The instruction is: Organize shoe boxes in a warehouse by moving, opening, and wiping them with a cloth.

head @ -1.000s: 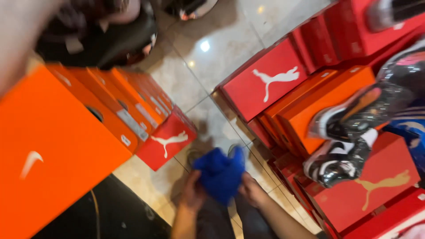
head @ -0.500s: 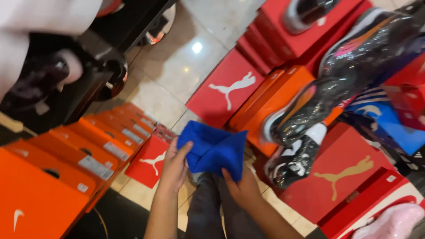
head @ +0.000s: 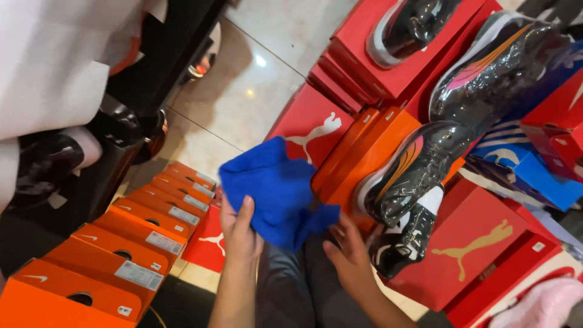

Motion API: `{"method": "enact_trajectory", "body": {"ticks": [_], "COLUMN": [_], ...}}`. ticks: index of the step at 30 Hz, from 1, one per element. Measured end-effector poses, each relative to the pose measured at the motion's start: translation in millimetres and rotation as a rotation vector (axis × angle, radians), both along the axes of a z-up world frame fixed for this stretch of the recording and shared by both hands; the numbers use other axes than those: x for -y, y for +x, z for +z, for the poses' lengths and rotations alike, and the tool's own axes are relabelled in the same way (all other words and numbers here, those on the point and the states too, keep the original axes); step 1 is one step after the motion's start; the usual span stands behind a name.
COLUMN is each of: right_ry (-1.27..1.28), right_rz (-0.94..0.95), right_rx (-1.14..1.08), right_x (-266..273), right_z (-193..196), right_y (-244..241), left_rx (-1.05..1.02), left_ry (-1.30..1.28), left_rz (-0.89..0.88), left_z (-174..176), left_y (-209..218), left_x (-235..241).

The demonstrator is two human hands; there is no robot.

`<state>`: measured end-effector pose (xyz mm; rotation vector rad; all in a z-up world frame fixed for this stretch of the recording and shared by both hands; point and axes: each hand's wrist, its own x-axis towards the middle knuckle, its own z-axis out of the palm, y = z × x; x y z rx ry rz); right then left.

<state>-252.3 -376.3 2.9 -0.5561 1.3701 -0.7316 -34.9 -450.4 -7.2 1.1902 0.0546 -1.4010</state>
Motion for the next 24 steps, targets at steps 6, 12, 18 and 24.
{"method": "enact_trajectory", "body": {"ticks": [6,12,18,24], "right_ry": [0.408,0.486,0.524,0.213], "right_rz": [-0.054,-0.469,-0.957,-0.706], "right_rx": [0.474,0.782,1.126,0.261], "right_x": [59,84,98,141], "right_z": [25,-26,-67,-55], "right_y": [65,83,83,77], "left_rx": [0.299,-0.354,0.060,0.148], "left_ry": [-0.141,-0.161,-0.061,0.323], "left_rz": [-0.551,-0.061,-0.112,0.039], "left_z": [27,-3,-23,-74], "left_y": [25,-12,-4,-12], "left_x": [-13,-48,-17,14]}}
